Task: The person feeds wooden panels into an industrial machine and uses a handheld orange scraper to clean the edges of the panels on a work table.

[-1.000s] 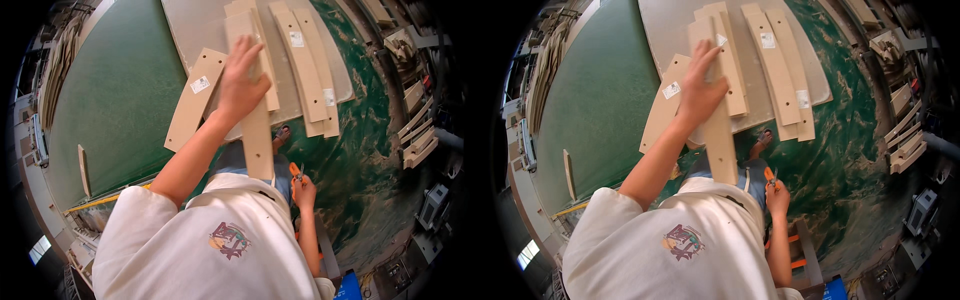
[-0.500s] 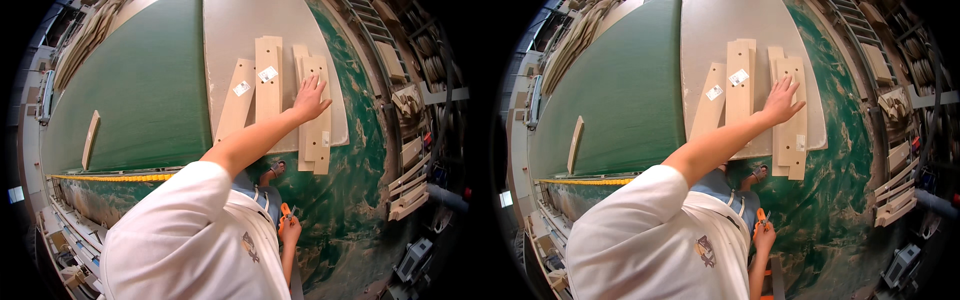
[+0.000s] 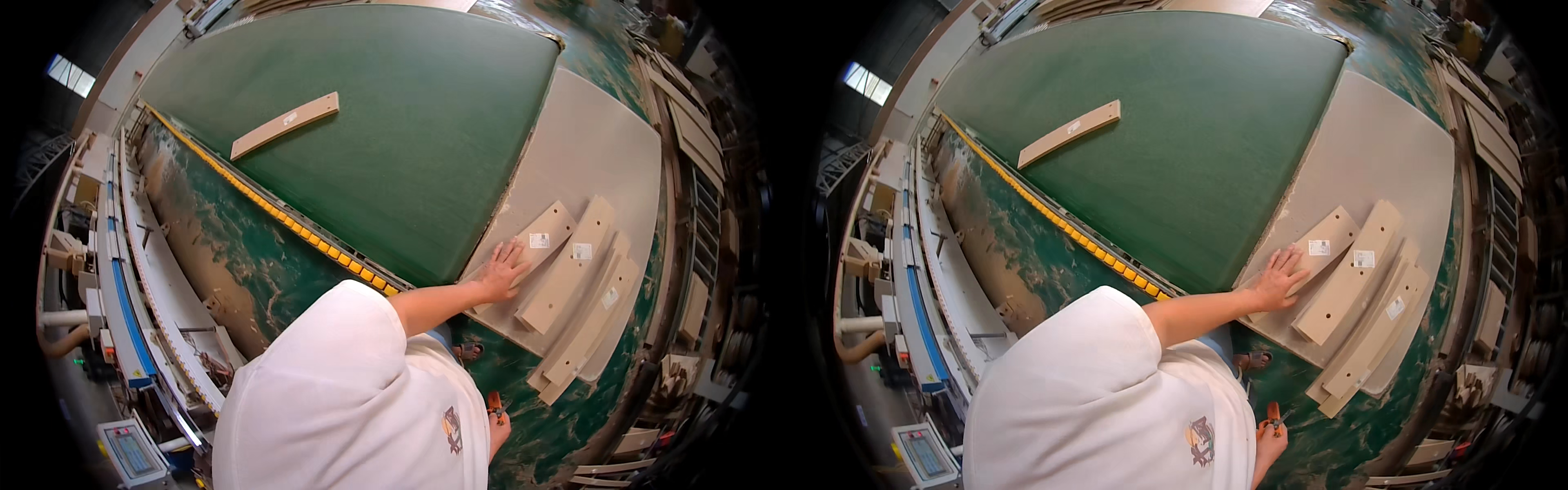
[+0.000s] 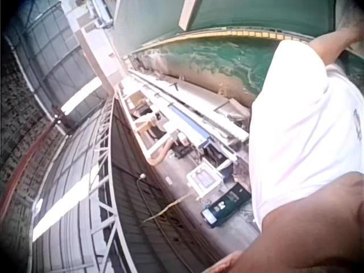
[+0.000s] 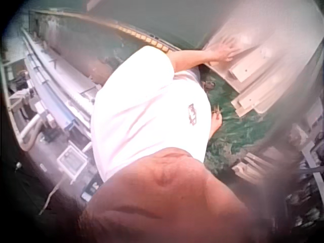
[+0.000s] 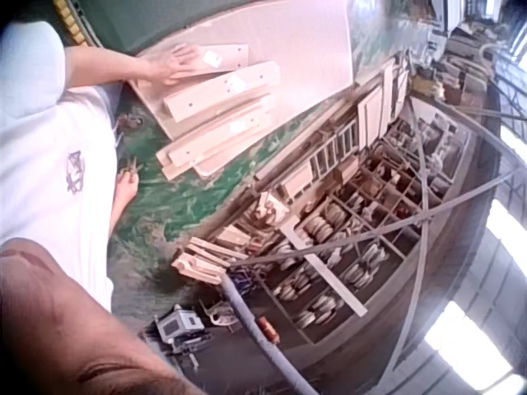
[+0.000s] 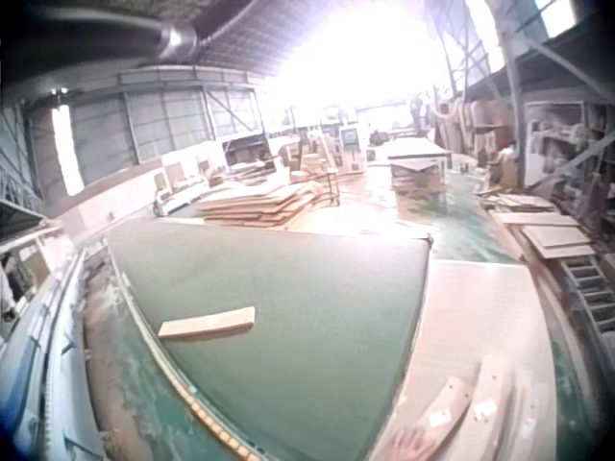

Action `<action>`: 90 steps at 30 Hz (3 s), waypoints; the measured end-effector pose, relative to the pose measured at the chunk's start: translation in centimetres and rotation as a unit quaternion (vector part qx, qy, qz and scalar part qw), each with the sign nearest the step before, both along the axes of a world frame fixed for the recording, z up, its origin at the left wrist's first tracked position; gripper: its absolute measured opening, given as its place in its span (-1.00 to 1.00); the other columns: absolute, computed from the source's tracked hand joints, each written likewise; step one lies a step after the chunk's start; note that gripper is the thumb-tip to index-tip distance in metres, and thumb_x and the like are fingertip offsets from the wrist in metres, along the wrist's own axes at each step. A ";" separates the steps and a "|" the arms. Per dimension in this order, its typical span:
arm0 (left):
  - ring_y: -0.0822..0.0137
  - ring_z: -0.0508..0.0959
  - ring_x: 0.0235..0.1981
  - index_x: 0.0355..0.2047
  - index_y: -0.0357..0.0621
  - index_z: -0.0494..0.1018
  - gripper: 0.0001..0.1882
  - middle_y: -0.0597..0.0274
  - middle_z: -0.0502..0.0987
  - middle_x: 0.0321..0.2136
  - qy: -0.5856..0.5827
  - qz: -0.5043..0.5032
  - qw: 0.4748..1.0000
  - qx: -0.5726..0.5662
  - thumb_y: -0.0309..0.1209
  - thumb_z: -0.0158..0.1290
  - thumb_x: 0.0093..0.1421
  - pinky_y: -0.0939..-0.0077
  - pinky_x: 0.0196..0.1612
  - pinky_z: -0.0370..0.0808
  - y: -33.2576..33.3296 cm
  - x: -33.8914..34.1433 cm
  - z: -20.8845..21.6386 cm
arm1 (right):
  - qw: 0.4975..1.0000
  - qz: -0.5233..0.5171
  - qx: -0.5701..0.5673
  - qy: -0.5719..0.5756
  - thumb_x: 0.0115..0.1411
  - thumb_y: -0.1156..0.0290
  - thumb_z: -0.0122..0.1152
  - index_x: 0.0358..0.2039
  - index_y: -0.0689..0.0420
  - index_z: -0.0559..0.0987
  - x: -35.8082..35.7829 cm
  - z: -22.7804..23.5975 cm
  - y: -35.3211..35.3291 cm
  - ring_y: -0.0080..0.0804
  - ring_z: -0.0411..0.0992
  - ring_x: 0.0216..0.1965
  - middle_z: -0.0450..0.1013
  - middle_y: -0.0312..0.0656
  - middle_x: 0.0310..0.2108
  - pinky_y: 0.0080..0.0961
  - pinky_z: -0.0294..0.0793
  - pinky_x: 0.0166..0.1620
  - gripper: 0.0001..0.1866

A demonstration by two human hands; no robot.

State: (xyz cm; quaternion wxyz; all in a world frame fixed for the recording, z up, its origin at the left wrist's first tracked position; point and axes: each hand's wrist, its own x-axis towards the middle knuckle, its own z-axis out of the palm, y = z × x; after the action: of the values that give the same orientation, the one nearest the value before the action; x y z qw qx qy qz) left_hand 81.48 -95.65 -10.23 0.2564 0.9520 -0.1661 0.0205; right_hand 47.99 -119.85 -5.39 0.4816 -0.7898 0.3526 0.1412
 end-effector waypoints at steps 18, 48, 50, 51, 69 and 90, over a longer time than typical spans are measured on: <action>-0.24 0.33 0.28 0.36 0.07 0.29 0.01 -0.21 0.22 0.35 -0.076 0.116 0.989 0.040 -0.23 0.36 -0.19 -0.04 0.34 0.29 26.9 7.5 10.4 | 0.999 0.039 -0.019 -0.031 0.16 0.44 0.16 -0.15 0.26 0.66 -1.3 -6.4 -0.7 -0.23 0.54 -0.39 0.60 -0.11 -0.40 -0.28 0.53 -0.23 -0.72; -0.12 0.28 0.27 0.53 0.22 -0.08 0.32 -0.03 0.24 0.25 0.168 0.096 0.966 0.173 -0.25 0.43 -0.24 -0.13 0.24 0.38 21.3 12.0 8.5 | 0.996 -0.058 -0.051 0.044 0.21 0.37 0.20 -0.12 0.27 0.65 -0.8 -6.4 2.6 -0.30 0.64 -0.40 0.64 -0.04 -0.37 -0.36 0.61 -0.27 -0.70; -0.14 0.30 0.28 0.53 0.16 -0.10 0.30 -0.13 0.26 0.24 0.174 0.098 0.967 0.160 -0.20 0.41 -0.18 -0.08 0.27 0.38 16.5 12.3 8.5 | 0.993 -0.042 -0.106 0.011 0.22 0.37 0.18 -0.14 0.26 0.65 -3.0 -8.1 2.0 -0.32 0.64 -0.46 0.63 -0.05 -0.39 -0.36 0.61 -0.31 -0.72; -0.15 0.30 0.28 0.54 0.13 -0.11 0.29 -0.17 0.26 0.24 0.185 0.105 0.965 0.153 -0.17 0.40 -0.16 -0.05 0.28 0.38 13.8 12.5 8.9 | 0.993 -0.049 -0.112 0.003 0.23 0.37 0.19 -0.15 0.26 0.65 -3.9 -8.5 1.6 -0.33 0.64 -0.46 0.63 -0.06 -0.39 -0.37 0.61 -0.32 -0.73; -0.12 0.11 0.45 0.46 -0.14 0.04 -0.01 -0.16 0.10 0.43 0.061 0.262 0.959 0.091 0.07 0.18 0.18 -0.01 0.46 0.10 -6.6 10.4 2.9 | 0.916 -0.375 0.126 0.064 0.32 0.49 0.14 -0.08 0.32 0.53 -18.8 -6.2 -2.5 -0.20 0.64 -0.49 0.59 -0.03 -0.36 -0.37 0.60 -0.45 -0.79; -0.05 -0.12 0.54 0.55 0.21 -0.09 -0.20 0.01 -0.31 0.57 0.228 0.225 0.947 0.026 -0.38 -0.04 0.37 -0.11 0.41 0.10 -19.5 12.4 8.0 | 0.951 -0.174 -0.022 0.255 0.25 0.37 0.24 0.04 0.30 0.61 -13.6 -0.9 5.0 -0.18 0.57 -0.11 0.60 0.05 -0.12 -0.25 0.51 -0.05 -0.61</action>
State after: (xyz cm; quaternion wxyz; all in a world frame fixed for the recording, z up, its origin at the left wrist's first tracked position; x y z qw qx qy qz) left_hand 93.89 -115.14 -2.22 0.2512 0.9501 0.1151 -0.1445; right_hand 34.42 -114.81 -6.27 0.3754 -0.6644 0.5985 0.2438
